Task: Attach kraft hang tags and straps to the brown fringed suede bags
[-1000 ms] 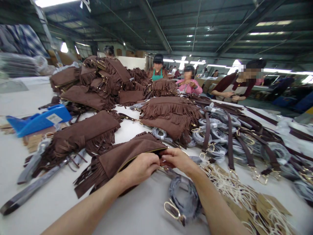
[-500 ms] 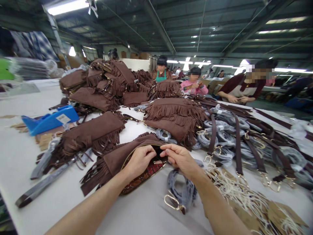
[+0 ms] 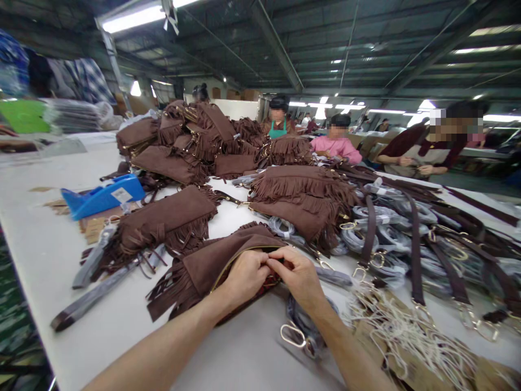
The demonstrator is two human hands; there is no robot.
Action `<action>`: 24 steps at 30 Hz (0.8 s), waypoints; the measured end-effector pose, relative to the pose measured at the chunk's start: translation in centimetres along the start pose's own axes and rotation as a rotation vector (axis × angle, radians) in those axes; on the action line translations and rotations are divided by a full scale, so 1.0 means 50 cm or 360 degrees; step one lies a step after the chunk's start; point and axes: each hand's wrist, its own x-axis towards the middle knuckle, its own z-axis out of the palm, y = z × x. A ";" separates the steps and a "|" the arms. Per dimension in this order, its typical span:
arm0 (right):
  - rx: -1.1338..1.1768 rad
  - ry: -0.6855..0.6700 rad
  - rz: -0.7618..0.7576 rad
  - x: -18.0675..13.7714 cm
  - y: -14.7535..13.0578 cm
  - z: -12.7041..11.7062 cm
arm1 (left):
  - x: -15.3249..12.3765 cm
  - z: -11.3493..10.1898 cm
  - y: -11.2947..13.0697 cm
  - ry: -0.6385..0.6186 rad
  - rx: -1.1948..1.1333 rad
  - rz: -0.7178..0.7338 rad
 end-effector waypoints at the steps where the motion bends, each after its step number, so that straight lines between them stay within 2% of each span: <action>1: -0.0038 0.0036 -0.0051 -0.002 -0.002 0.004 | 0.000 0.002 0.000 0.0017 0.0051 -0.0007; 5: -0.0182 0.0149 -0.0237 -0.007 -0.009 0.018 | 0.003 0.002 0.001 0.0015 0.0132 -0.0021; 8: -0.0134 0.0147 -0.0105 -0.006 -0.005 0.012 | 0.004 -0.012 -0.004 -0.0029 0.0177 -0.0029; 13: -0.0010 -0.0165 0.0143 0.003 0.012 -0.020 | 0.012 -0.042 -0.043 -0.0024 0.0262 -0.0161; 16: -0.0191 -0.0253 0.0126 0.006 0.016 -0.027 | 0.020 -0.043 -0.063 -0.0073 0.0219 -0.0146; 20: -0.0535 -0.0406 0.0029 0.012 0.014 -0.011 | 0.035 -0.021 -0.071 -0.0082 0.0164 -0.0101; 24: -0.0831 -0.0405 0.0192 0.032 0.024 0.016 | 0.048 0.003 -0.083 0.0008 0.0119 -0.0174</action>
